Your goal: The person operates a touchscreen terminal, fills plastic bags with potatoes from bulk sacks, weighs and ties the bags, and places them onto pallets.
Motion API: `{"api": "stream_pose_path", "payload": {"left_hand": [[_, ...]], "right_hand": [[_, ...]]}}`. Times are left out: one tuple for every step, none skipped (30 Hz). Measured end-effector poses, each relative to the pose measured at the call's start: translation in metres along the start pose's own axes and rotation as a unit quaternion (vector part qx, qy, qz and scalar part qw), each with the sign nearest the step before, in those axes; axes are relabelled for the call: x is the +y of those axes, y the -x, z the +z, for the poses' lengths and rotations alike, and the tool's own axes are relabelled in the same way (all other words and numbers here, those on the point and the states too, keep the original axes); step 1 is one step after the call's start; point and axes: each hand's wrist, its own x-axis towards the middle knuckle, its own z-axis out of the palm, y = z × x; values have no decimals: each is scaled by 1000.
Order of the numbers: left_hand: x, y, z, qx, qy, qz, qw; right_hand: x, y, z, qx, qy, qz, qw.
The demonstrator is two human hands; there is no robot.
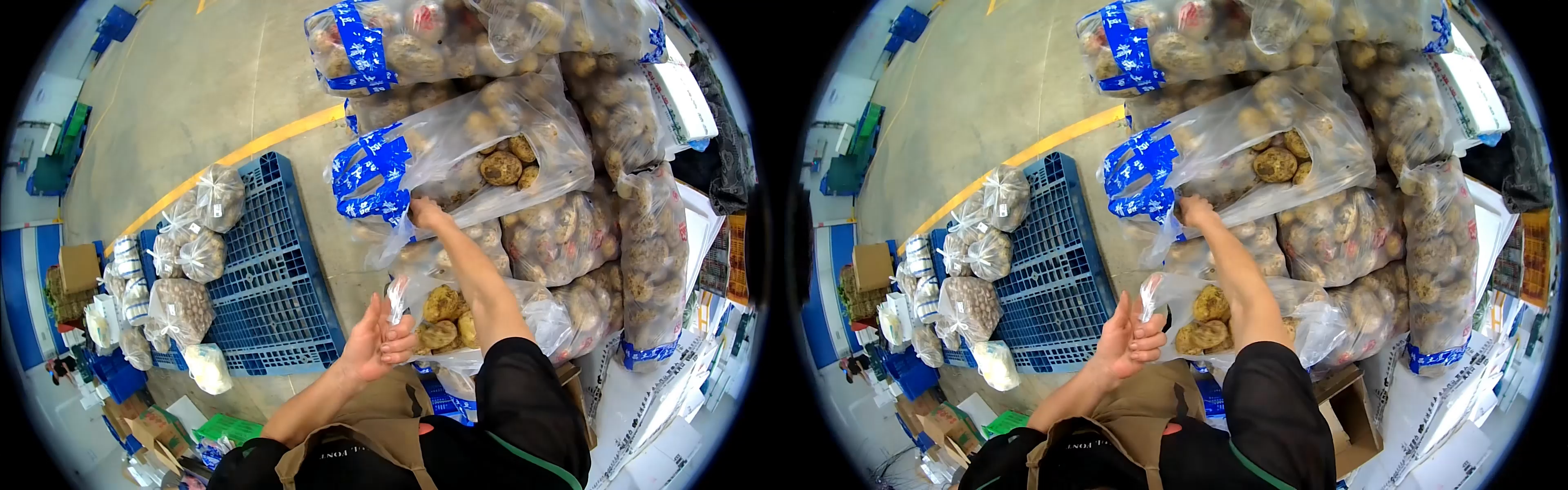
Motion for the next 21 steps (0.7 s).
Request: {"api": "stream_pose_path", "payload": {"left_hand": [[-1,1,-3,-11,8,-6,1000],[-2,-1,-5,-25,14,-11,1000],[-1,-2,-5,-41,19,-16,999],[2,-3,-4,-43,11,-13,999],[3,-3,-4,-42,7,-11,999],[2,0,-5,-37,5,-10,999],[2,1,-5,-33,-1,-12,999],[4,1,-4,-31,-7,-13,999],[4,0,-4,-28,-14,-14,999],[4,-1,-4,-32,-7,-17,999],[4,-3,-4,-37,-1,-20,999],[5,-5,-4,-42,4,-23,999],[5,-6,-2,-39,8,-27,999],[4,-6,0,-35,13,-31,999],[4,-5,1,-30,17,-35,999],[3,-5,3,-15,13,-34,999],[1,-5,5,2,9,-34,999],[-1,-5,5,18,5,-32,999],[-3,-5,5,10,1,-33,999],[-4,-5,4,3,-5,-34,999],[-5,-4,3,-4,-11,-36,999]], "right_hand": [[4,5,-1,-13,-5,-6,1000],[9,8,-5,-24,-7,-11,1000],[12,9,-10,-33,-9,-19,999],[2,21,-30,-25,28,6,999],[1,34,-49,16,-25,6,1000],[3,52,-67,53,-78,7,996],[-1,77,-95,83,-182,-2,980],[-3,103,-125,113,-284,-10,952],[4,126,-149,51,-320,-22,946],[11,149,-171,-12,-354,-32,934],[9,176,-197,-72,-324,-86,939],[8,199,-214,-132,-290,-138,938],[10,214,-217,-197,-220,-166,941],[11,223,-217,-261,-147,-192,935],[9,225,-214,-247,-150,-186,939],[5,223,-209,-232,-152,-182,943],[0,219,-202,-217,-156,-178,947],[-10,202,-195,-130,-191,-185,955],[-14,173,-174,-41,-206,-169,963],[-12,136,-142,50,-220,-151,962],[-7,94,-103,178,-158,-184,954]]}}
